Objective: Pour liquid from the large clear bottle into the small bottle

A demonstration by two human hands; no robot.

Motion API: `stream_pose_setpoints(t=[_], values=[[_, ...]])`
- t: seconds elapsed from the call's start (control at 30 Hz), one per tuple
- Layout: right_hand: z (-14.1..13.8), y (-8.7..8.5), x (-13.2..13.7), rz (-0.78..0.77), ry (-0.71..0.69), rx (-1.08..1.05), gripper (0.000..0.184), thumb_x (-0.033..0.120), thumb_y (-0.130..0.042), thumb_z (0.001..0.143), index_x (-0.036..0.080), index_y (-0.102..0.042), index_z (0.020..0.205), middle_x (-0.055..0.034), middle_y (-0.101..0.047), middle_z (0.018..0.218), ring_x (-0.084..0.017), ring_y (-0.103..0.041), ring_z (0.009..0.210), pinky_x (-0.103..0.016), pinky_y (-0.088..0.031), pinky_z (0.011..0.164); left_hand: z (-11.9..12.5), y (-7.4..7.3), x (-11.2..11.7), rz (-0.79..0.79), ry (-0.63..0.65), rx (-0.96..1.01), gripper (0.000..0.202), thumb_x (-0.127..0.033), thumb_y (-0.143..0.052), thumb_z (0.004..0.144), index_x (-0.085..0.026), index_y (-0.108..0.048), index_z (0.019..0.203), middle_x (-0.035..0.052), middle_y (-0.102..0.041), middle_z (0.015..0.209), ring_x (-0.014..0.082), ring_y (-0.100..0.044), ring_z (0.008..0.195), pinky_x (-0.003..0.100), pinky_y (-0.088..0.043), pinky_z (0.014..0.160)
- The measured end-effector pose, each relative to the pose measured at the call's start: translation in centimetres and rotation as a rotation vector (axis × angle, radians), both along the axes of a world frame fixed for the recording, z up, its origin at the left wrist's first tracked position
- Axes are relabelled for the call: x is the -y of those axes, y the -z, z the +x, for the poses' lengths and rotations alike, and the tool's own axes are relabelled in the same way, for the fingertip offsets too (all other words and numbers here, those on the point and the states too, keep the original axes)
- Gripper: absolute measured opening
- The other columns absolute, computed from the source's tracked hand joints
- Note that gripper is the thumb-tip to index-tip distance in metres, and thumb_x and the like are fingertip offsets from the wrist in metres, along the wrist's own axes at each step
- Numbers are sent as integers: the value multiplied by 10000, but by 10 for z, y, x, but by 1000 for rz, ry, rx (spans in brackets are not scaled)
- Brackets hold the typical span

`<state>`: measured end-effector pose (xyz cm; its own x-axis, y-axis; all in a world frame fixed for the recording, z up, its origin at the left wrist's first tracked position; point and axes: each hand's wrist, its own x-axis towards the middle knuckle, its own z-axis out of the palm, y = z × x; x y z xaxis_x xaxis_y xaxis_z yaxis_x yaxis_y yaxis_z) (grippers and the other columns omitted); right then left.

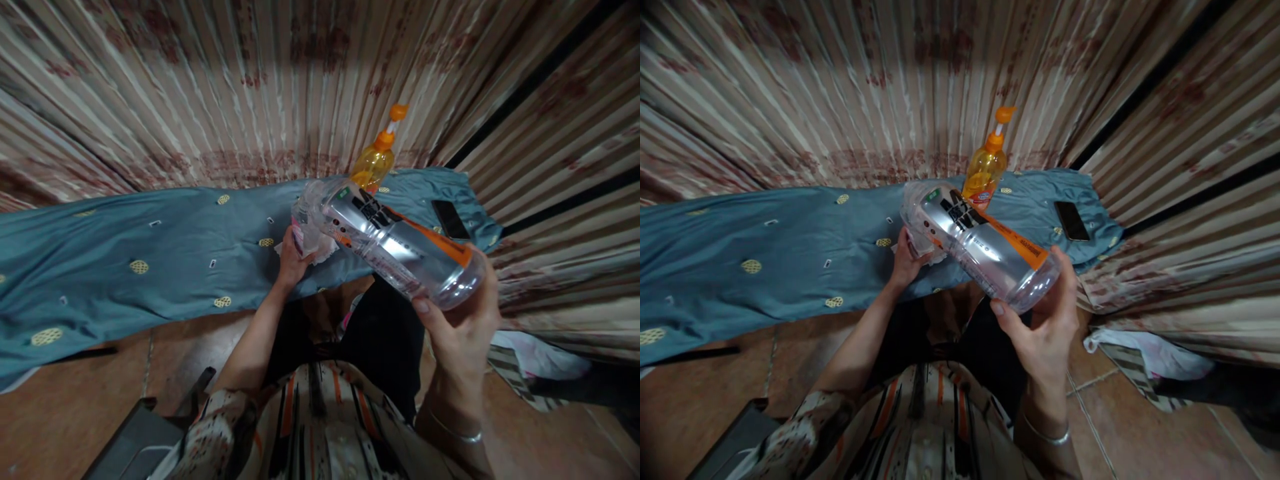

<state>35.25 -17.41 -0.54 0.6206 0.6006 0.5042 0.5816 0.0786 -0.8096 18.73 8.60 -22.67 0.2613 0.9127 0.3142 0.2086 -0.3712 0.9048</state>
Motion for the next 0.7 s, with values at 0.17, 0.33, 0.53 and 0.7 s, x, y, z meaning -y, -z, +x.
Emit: stream_pose_setpoints(t=[0.17,0.33,0.53,0.7], values=[[0,-1,-3,26,-19,-9,970,608,-969,766,272,-588,1592,-143,-621,1592,-418,-575,1527,-659,-458,1291,1,-4,0,-46,7,24,1115,-296,-1017,679,-244,-430,1626,194,-573,1658,416,-584,1551,633,-436,1343],[1,0,-4,28,-29,-26,992,638,-970,747,293,-579,1592,-133,-597,1616,-427,-561,1539,-671,-467,1285,2,-3,-2,-50,25,35,1143,-298,-1031,670,-246,-431,1640,193,-558,1663,422,-536,1600,627,-386,1384],[2,3,-4,54,-57,-29,1003,617,-979,737,320,-570,1603,-121,-582,1640,-424,-556,1545,-675,-485,1276,3,-3,-2,-71,15,48,1166,-352,-1049,678,-261,-408,1648,193,-520,1693,430,-529,1605,638,-370,1389],[5,5,-5,74,-68,-12,994,595,-988,731,330,-579,1596,-109,-586,1630,-421,-546,1555,-689,-459,1293,3,-8,-2,-45,59,72,1138,-387,-1044,717,-255,-407,1651,189,-535,1682,415,-489,1643,615,-346,1408]])
